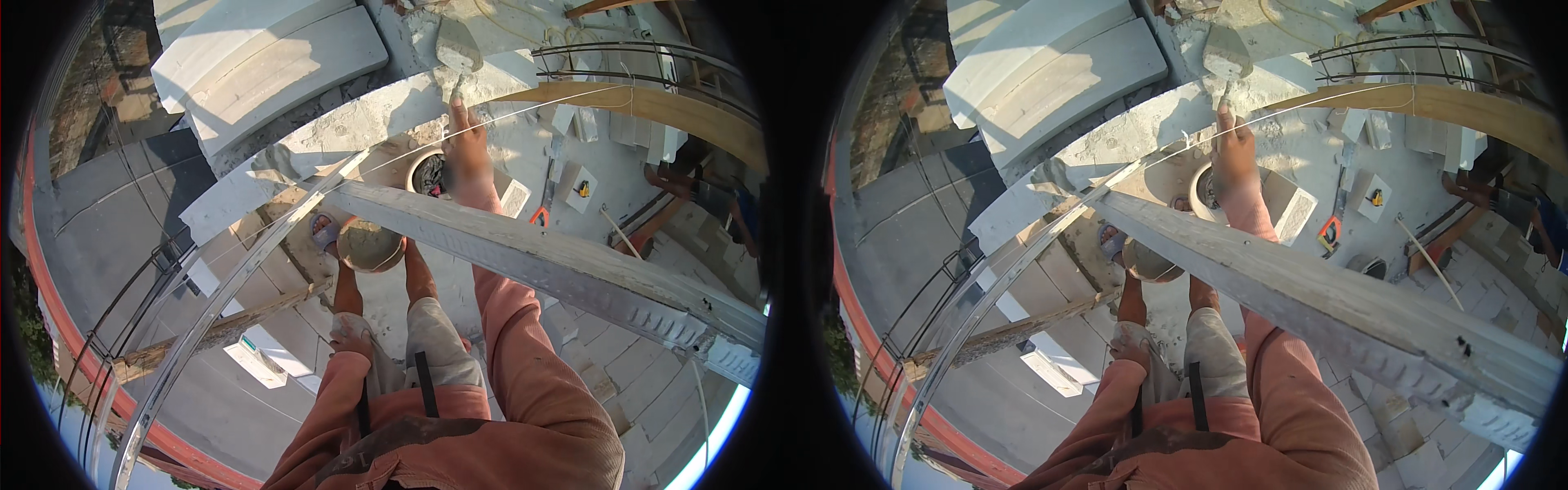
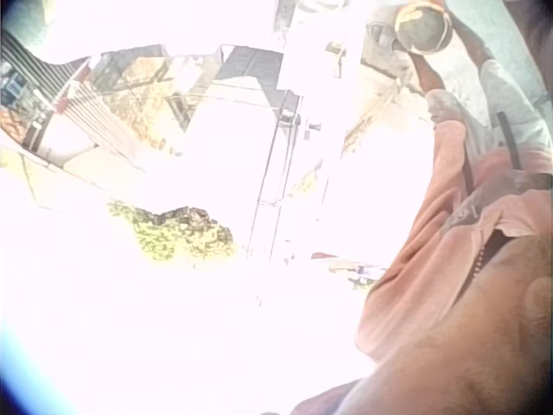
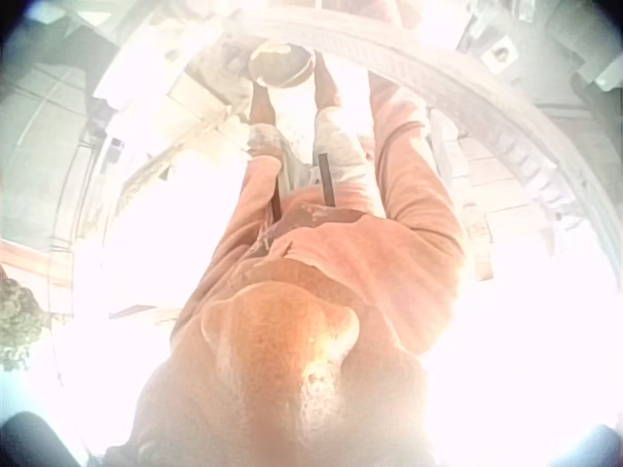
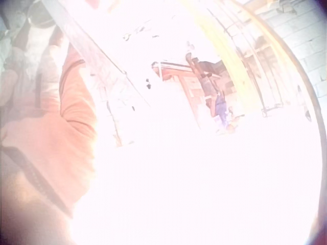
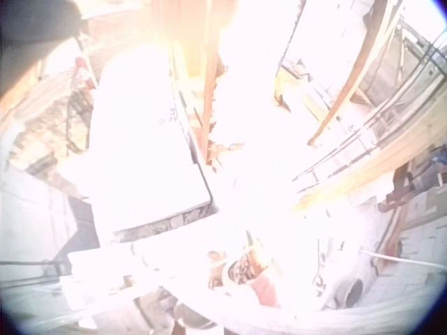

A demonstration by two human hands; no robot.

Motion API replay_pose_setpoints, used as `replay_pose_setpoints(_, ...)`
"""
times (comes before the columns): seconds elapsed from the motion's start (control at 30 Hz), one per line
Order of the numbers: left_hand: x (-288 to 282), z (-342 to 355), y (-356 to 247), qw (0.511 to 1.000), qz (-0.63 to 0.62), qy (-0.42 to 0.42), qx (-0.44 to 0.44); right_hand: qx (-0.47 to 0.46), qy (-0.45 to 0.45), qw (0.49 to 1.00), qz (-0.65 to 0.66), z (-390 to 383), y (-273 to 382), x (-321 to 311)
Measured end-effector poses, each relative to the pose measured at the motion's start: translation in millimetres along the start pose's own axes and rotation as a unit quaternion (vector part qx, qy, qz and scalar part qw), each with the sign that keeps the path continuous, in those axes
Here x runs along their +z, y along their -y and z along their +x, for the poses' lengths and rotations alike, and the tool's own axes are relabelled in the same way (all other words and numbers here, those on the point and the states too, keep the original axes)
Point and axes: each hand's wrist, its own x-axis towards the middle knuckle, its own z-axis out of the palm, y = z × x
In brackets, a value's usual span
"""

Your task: The person measures and cuts a white construction block using a tape measure and a hand saw, then applies mortar to the edge of the block with a trowel and places it onto a wall structure.

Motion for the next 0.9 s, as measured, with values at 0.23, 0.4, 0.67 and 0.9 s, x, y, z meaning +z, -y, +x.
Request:
replay_pose_setpoints(0.23, 6, 7, -2, 1.000, -0.002, -0.023, -0.004, -0.014, 0.032, 0.998, -0.049, 9, -1, 5)
replay_pose_setpoints(0.4, -4, 7, -3, 1.000, -0.022, 0.009, -0.019, -0.023, 0.014, 0.998, -0.049, -6, -34, -7)
replay_pose_setpoints(0.67, -3, 4, -9, 1.000, 0.008, -0.006, -0.007, -0.023, 0.000, 0.987, -0.161, 41, 34, 5)
replay_pose_setpoints(0.9, -8, -3, -7, 0.999, 0.009, 0.016, -0.029, -0.159, 0.057, 0.939, -0.299, 17, 6, 2)
